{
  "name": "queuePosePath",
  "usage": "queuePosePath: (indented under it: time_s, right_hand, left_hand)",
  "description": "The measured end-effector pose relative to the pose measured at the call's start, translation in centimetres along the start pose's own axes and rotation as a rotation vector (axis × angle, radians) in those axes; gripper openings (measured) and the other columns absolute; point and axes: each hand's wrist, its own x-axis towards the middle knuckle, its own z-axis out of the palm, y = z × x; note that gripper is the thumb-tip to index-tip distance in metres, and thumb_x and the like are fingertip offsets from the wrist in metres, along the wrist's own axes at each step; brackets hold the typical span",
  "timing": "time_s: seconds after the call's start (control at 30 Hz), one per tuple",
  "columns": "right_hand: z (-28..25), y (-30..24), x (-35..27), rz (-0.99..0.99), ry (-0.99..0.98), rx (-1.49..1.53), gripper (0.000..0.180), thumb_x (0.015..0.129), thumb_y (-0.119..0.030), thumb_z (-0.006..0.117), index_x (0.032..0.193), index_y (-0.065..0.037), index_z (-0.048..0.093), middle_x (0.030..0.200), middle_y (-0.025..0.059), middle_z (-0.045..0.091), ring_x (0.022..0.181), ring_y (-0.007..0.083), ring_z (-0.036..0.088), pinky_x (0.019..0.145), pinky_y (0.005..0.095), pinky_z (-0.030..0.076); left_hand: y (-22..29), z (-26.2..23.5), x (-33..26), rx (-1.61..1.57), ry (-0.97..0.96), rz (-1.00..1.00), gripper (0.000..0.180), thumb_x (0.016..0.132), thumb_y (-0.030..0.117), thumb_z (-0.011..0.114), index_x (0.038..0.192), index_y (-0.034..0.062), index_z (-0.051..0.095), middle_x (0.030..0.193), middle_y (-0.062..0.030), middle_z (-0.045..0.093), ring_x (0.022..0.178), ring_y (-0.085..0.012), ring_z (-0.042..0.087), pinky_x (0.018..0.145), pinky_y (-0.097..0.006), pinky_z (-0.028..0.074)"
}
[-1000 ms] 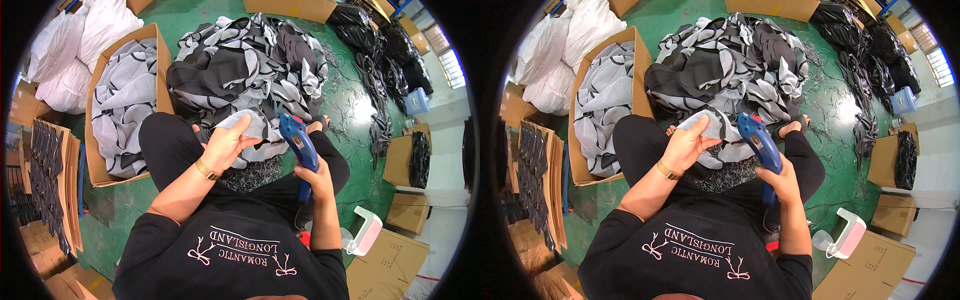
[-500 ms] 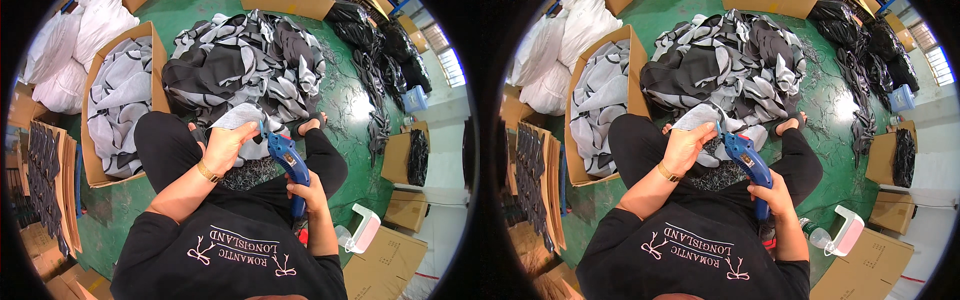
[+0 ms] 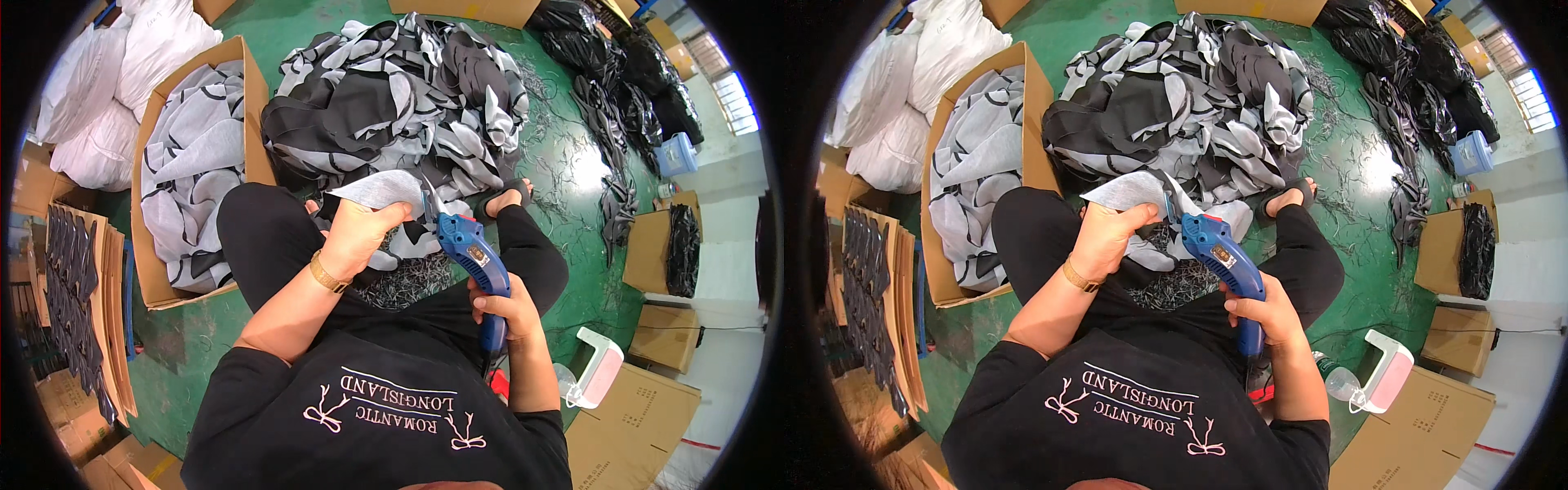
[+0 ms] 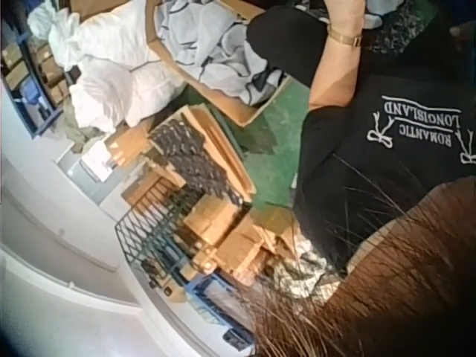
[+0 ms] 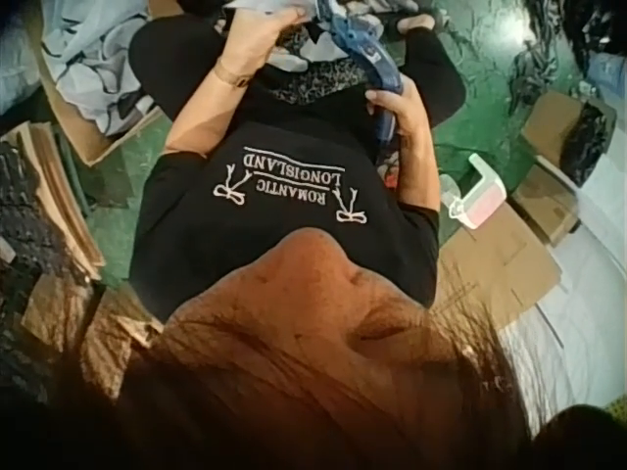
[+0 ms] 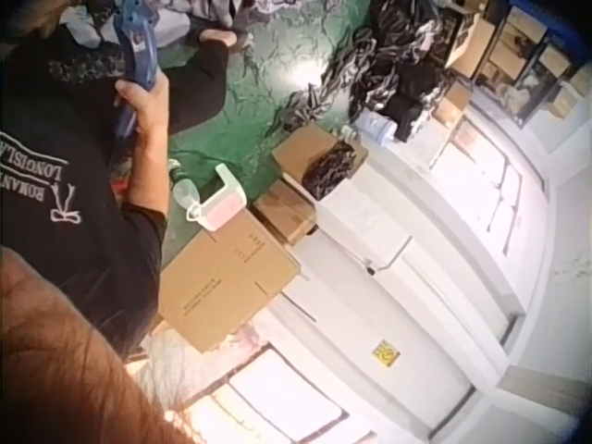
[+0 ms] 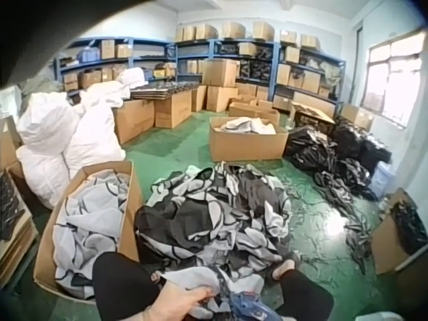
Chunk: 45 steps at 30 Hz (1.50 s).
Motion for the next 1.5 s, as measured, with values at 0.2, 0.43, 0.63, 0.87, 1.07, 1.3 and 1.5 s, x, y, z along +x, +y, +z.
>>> queuePosePath:
  time_s: [0.2,0.43,0.63,0.87,1.07,1.3,1.5]
  right_hand:
    - [-0.2,-0.5,-0.1,-0.014,-0.006,-0.042,0.033,0.065,-0.008,0.069,0.094,0.004,0.058,0.068,0.0074,0.055,0.054,0.0169,0.054,0.052,0.0277,0.047]
    - [0.6,-1.7,1.3,-0.195,0.074,-0.101,0.037,0.066,-0.009,0.070,0.098,0.005,0.057,0.075,0.0073,0.056,0.058,0.0163,0.056,0.055,0.0281,0.048]
    - [3.4,-3.8,4.8,-0.423,0.184,-0.382,0.045,0.068,-0.017,0.081,0.101,0.000,0.056,0.080,0.0019,0.059,0.068,0.0080,0.054,0.061,0.0247,0.046]
    - [3.1,-1.7,6.5,-0.370,0.135,-0.422,0.038,0.070,-0.010,0.076,0.101,0.000,0.058,0.082,0.0010,0.058,0.070,0.0087,0.054,0.065,0.0246,0.046]
    - [0.7,-1.1,2.4,-0.172,0.088,-0.125,0.037,0.069,-0.012,0.073,0.100,0.002,0.057,0.080,0.0030,0.058,0.067,0.0125,0.057,0.063,0.0263,0.047]
    - [0.0,0.3,-0.3,-0.031,0.055,-0.249,0.037,0.069,-0.006,0.071,0.102,0.004,0.057,0.085,0.0068,0.060,0.063,0.0137,0.058,0.057,0.0271,0.049]
    - [0.2,-0.1,-0.2,-0.034,0.066,-0.233,0.037,0.069,-0.005,0.070,0.103,0.004,0.057,0.086,0.0070,0.060,0.061,0.0139,0.057,0.056,0.0272,0.049]
  left_hand:
    - [2.2,-0.1,-0.1,0.197,-0.120,-0.024,0.022,0.079,-0.002,0.058,0.101,-0.0004,0.063,0.089,-0.0011,0.065,0.079,-0.0086,0.058,0.069,-0.024,0.047]
    - [2.4,0.0,-0.5,0.162,-0.117,-0.167,0.023,0.079,-0.001,0.059,0.102,0.0001,0.063,0.090,-0.0014,0.065,0.078,-0.0090,0.059,0.071,-0.024,0.048]
    - [0.0,0.2,-1.1,0.018,-0.213,-0.219,0.027,0.080,0.003,0.062,0.107,0.0014,0.062,0.092,-0.0010,0.065,0.078,-0.0084,0.059,0.071,-0.025,0.048]
    - [-0.6,0.1,-0.8,-0.234,-0.037,-0.321,0.021,0.084,0.004,0.066,0.104,0.0017,0.062,0.097,-0.0049,0.067,0.087,-0.0137,0.065,0.072,-0.028,0.054]
    - [-0.6,-0.2,-0.3,-0.322,0.039,-0.272,0.022,0.085,0.004,0.065,0.106,0.0017,0.061,0.100,-0.0048,0.066,0.086,-0.0144,0.065,0.073,-0.028,0.055]
    - [-1.3,-0.5,0.1,-0.171,0.098,-0.182,0.020,0.084,0.005,0.068,0.103,0.0021,0.063,0.095,-0.0022,0.066,0.078,-0.0097,0.063,0.065,-0.022,0.050]
    - [-1.1,-0.3,-0.4,-0.012,0.068,-0.075,0.022,0.083,0.006,0.069,0.104,0.0011,0.064,0.095,-0.0007,0.065,0.082,-0.0079,0.060,0.072,-0.023,0.048]
